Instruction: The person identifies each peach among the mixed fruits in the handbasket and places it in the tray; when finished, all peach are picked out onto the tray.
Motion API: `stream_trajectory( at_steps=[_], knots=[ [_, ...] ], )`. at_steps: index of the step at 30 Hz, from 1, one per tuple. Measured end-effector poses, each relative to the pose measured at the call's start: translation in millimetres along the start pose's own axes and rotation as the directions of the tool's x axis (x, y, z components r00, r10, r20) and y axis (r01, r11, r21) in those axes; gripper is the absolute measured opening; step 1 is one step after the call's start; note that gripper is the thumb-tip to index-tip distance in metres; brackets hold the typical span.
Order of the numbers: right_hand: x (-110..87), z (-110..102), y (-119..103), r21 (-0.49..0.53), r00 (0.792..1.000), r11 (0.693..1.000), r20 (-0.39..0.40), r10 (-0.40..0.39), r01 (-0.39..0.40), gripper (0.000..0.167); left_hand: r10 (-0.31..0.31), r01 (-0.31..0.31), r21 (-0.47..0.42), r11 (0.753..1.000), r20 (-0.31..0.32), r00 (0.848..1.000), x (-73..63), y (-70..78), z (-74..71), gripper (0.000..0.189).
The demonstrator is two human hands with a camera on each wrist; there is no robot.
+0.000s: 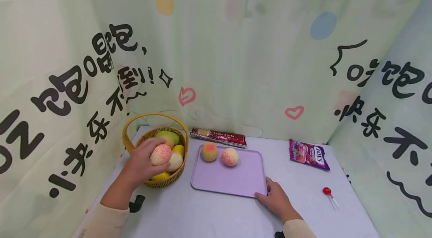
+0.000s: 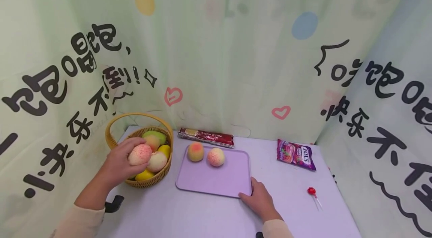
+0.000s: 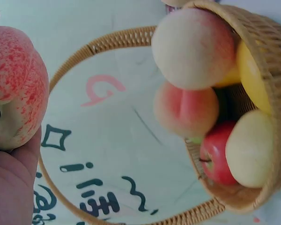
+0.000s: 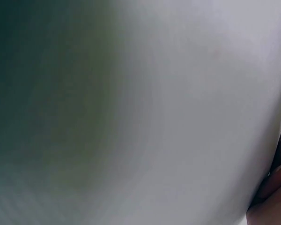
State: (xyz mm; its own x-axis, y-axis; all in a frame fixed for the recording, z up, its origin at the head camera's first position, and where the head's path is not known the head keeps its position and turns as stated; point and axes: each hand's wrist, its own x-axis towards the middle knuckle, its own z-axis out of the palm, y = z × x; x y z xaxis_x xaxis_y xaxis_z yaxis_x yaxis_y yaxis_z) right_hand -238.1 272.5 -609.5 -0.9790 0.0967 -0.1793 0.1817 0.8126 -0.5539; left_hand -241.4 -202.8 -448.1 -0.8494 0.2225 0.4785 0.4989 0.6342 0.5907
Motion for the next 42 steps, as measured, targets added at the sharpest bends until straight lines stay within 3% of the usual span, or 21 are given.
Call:
stream_trajectory(
  at_steps=[7,17,24,34,42],
  knots=[
    [0.1,0,1,-0.002,1.000,1.000,-0.005,-0.011,0.011,0.100,-0.017,0.019,-0.042,0.999,0.031,0.999,8.1,11.8,14.6,0.064],
    [0.9,-1,1,-0.004,1.000,1.000,-0.009,-0.020,0.020,0.099,0.003,0.001,-0.093,0.996,0.043,0.999,20.3,28.9,35.6,0.062],
    [2.0,0,3,-0.002,1.000,1.000,-0.009,-0.023,0.023,0.100,-0.031,0.044,-0.151,0.988,0.086,0.996,28.1,37.0,52.9,0.062],
    [2.0,1,2,0.002,1.000,1.000,-0.006,-0.010,0.010,0.099,0.039,-0.013,-0.221,0.975,0.116,0.992,43.7,45.0,76.5,0.060],
    [3.2,1,4,-0.005,1.000,1.000,-0.002,-0.005,0.005,0.100,0.064,-0.025,-0.207,0.978,0.183,0.981,58.1,50.7,94.5,0.059]
  ],
)
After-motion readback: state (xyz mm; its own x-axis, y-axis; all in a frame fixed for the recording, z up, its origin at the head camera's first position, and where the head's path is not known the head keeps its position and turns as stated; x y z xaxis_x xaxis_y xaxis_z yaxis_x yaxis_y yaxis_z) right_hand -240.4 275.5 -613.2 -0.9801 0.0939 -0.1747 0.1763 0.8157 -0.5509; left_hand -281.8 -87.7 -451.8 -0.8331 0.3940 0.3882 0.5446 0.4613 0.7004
